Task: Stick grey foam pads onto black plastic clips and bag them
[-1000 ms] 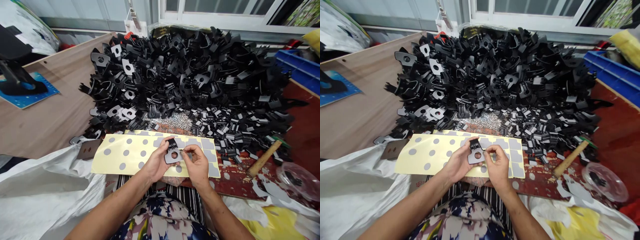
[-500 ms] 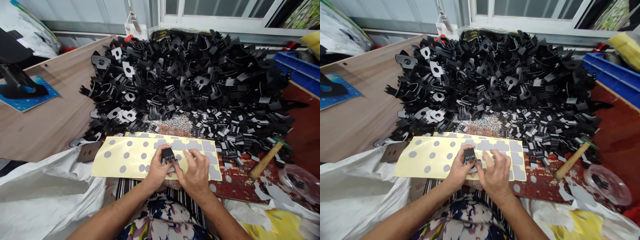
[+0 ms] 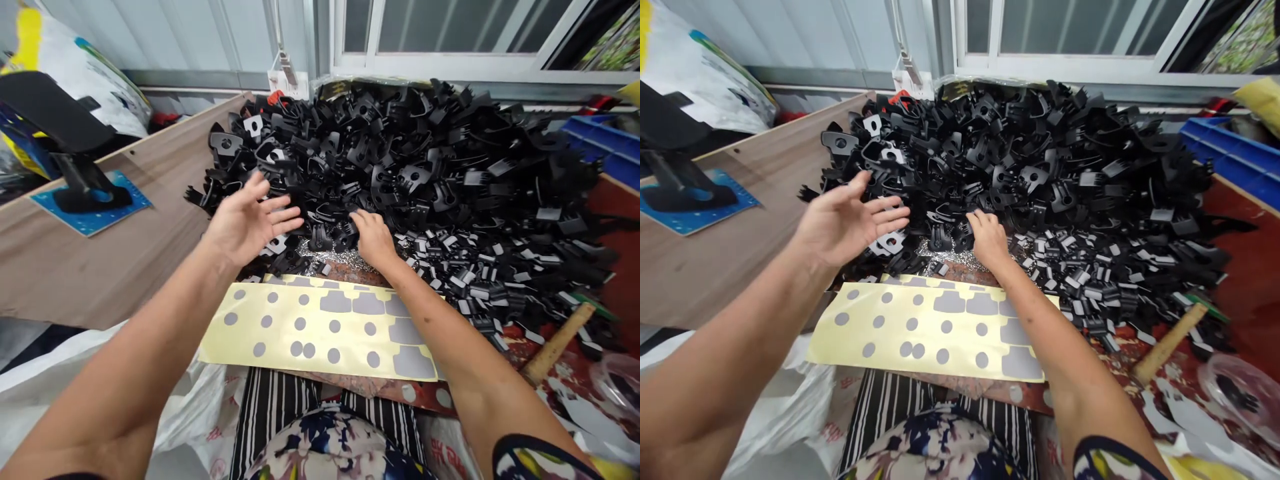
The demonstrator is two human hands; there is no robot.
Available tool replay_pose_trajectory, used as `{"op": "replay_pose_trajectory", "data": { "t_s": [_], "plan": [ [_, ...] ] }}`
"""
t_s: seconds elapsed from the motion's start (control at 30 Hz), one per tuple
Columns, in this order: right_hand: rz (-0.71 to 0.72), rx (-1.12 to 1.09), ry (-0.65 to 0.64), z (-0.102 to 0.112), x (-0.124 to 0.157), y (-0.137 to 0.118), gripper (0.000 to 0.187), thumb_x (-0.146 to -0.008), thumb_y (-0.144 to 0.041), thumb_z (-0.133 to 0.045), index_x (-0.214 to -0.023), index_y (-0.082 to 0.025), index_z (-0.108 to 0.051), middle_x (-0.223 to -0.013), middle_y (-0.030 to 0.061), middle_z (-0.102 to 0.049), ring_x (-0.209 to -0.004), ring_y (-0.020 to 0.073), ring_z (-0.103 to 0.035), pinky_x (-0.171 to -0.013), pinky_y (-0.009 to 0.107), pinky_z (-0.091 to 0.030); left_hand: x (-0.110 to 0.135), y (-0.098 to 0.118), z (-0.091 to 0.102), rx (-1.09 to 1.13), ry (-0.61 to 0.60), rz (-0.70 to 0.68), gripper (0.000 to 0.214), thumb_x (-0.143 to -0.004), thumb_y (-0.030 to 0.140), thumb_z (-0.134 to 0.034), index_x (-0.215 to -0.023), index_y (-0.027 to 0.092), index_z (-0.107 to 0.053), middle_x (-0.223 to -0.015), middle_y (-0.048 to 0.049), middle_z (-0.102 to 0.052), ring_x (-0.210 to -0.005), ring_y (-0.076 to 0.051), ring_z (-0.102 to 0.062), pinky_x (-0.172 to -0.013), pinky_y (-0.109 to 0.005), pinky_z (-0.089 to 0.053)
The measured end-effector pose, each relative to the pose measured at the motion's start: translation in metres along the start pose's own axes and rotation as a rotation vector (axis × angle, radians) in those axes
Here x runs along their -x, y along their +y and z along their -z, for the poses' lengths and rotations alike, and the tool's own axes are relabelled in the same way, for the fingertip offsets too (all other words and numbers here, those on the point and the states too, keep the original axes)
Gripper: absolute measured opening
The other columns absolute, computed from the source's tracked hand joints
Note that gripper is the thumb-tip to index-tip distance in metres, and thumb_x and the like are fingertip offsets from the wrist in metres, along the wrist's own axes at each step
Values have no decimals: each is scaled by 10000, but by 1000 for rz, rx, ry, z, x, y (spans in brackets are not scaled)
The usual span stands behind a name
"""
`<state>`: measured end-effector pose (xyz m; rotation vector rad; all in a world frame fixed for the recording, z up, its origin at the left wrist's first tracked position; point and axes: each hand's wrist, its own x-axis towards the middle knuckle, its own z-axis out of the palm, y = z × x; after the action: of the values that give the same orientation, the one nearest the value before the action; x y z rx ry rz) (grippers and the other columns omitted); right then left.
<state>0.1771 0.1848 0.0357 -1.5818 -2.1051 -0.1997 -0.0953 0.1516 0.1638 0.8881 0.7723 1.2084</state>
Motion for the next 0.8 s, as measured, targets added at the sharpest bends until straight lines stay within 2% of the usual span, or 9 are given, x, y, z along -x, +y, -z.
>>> {"op": "replay_pose_trajectory", "data": {
  "t_s": [0.07,0.17,0.23,0.3,0.37,0.43,0.53,0.67,0.8],
  "plan": [
    [9,25,-33,-8,-14,4,467,-904,-4,-490,-1312,-141,-670,-1319,171,-658,-1135,326,-535,-937,441,-480,1,-21,4,-114,22,77,639,-828,185,-762,-1413,210,-508,-1156,-115,-679,-975,-253,-726,-868,-453,-635],
    [-43,32,31,2,-6,9,392,-973,-65,-445,-1246,-160,-709,-1222,170,-668,-1100,315,-550,-956,454,-479,25,-73,13,-241,-41,196,480,-766,132,-816,-1220,150,-661,-1063,-99,-696,-923,-216,-703,-833,-364,-620],
    [-61,-39,138,20,16,2,435,-985,-75,-412,-1294,-187,-696,-1269,146,-637,-1139,291,-567,-978,441,-496,45,-101,14,-230,-89,222,458,-770,178,-843,-1200,158,-685,-1032,-99,-703,-950,-224,-699,-842,-350,-604],
    [-10,-229,222,37,47,-16,490,-959,-59,-403,-1308,-227,-702,-1234,106,-648,-1132,257,-608,-968,425,-532,62,-119,9,-152,-175,289,581,-786,223,-857,-1326,211,-643,-1070,-100,-707,-1022,-247,-702,-894,-378,-597],
    [87,-461,208,48,79,-42,528,-930,-39,-408,-1278,-279,-724,-1153,65,-698,-1096,245,-646,-949,449,-561,75,-128,0,-63,-297,415,688,-785,235,-866,-1413,274,-589,-1124,-97,-696,-1022,-259,-710,-881,-407,-616],
    [132,-598,150,49,108,-66,491,-948,-57,-430,-1238,-306,-739,-1110,41,-737,-1076,251,-655,-942,480,-568,81,-135,-6,-31,-370,510,644,-763,243,-879,-1354,269,-626,-1090,-85,-682,-887,-240,-713,-721,-368,-646],
    [-38,-662,130,37,139,-83,388,-1002,-119,-467,-1251,-277,-718,-1162,65,-732,-1112,250,-648,-963,459,-559,81,-144,-2,-57,-229,467,540,-710,214,-894,-1198,221,-664,-1005,-62,-659,-709,-181,-669,-510,-277,-605],
    [-250,-669,42,14,163,-79,354,-994,-111,-447,-1225,-225,-690,-1198,103,-704,-1139,253,-646,-994,441,-538,71,-153,21,-8,90,383,578,-753,93,-802,-1249,276,-567,-1028,-37,-663,-792,-210,-743,-669,-355,-676],
    [-267,-670,-82,6,171,-74,325,-990,-138,-437,-1158,-214,-705,-1185,110,-716,-1155,291,-615,-1027,498,-497,65,-160,36,57,216,391,491,-784,21,-718,-1188,248,-558,-1019,-49,-669,-848,-222,-763,-769,-402,-684]
  ]
}}
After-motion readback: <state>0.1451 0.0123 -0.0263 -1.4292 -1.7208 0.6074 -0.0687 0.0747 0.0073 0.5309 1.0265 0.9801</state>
